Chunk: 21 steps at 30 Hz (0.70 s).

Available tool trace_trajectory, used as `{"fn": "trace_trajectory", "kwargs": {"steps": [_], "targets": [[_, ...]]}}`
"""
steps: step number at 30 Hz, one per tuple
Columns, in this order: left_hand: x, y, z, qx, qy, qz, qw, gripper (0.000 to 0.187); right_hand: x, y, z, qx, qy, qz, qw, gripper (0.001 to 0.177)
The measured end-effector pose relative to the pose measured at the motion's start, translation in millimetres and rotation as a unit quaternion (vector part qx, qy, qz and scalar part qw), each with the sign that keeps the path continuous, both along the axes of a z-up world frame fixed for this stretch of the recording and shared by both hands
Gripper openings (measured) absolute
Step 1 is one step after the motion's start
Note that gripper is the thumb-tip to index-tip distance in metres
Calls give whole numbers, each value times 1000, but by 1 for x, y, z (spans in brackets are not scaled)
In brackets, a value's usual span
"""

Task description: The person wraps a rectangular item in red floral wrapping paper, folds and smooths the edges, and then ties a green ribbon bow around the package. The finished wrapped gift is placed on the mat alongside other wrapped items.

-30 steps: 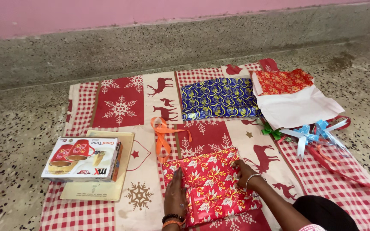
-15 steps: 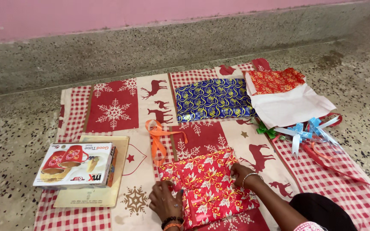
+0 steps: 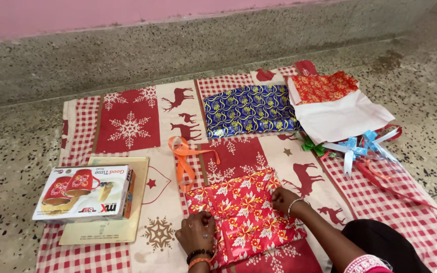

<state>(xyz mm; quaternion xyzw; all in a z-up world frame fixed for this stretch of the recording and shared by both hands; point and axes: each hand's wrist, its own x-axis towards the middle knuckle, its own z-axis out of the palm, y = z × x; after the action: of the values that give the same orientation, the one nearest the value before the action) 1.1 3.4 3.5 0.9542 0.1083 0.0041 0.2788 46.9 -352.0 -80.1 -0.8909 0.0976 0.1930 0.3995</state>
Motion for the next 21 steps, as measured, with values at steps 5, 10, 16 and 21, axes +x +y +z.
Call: {"fn": "trace_trajectory", "kwargs": {"steps": [5,10,16,21], "targets": [[-1,-1,2,-20,-39,21,999,22,-3,14,42,-142,44,-28,989,43],[6,5,-3,-11,36,118,992,74,-2,19,82,-193,62,-55,978,70],[12,9,-5,-14,48,89,995,89,5,15,79,-202,48,-89,974,94],[13,-1,-4,20,71,113,991,85,14,5,62,-204,68,-48,975,100]]}}
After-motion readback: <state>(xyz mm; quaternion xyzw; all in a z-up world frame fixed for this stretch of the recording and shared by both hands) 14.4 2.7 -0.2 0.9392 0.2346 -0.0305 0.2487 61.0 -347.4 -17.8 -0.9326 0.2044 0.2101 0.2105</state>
